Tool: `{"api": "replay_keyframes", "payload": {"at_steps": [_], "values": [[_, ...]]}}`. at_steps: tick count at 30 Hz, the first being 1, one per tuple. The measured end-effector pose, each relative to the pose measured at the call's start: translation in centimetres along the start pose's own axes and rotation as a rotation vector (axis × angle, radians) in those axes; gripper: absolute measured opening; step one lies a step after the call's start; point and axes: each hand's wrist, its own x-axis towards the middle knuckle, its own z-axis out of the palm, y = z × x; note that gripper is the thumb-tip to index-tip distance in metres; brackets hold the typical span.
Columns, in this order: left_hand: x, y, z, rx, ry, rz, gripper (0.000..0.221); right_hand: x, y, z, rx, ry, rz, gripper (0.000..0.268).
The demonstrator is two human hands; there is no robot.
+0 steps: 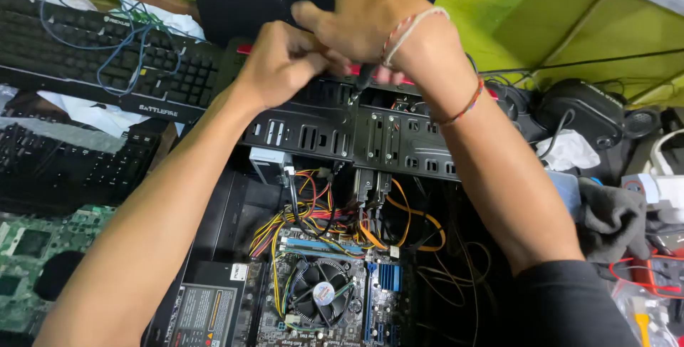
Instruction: Repairing a desktop computer by removing and installing a hard drive using a precision screwdriver
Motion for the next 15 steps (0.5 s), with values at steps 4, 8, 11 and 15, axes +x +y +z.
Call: {"api": "replay_keyframes", "payload": {"at_steps": [4,8,11,15], "values": [[-0.1,0.7,-0.3,0.045,0.082,-0.068,0.016,1.9,0.7,-0.6,-0.141,-0.447,0.073,0.044],[-0.3,1.1,-0.4,0.074,0.072,-0.112,0.029,5.1,2.6,0.0,-0.331,-0.601,-0.052,0.024],[-0.2,1.4,-0.5,0.102,0.067,-0.134,0.03,4.7,2.7,-0.3,-0.334,-0.555,-0.017,0.029],[0.0,0.6,-0.6,0.325,0.109,-0.084,0.028,4.0,2.4,0.1,-0.325,-0.508,0.078,0.019]]}}
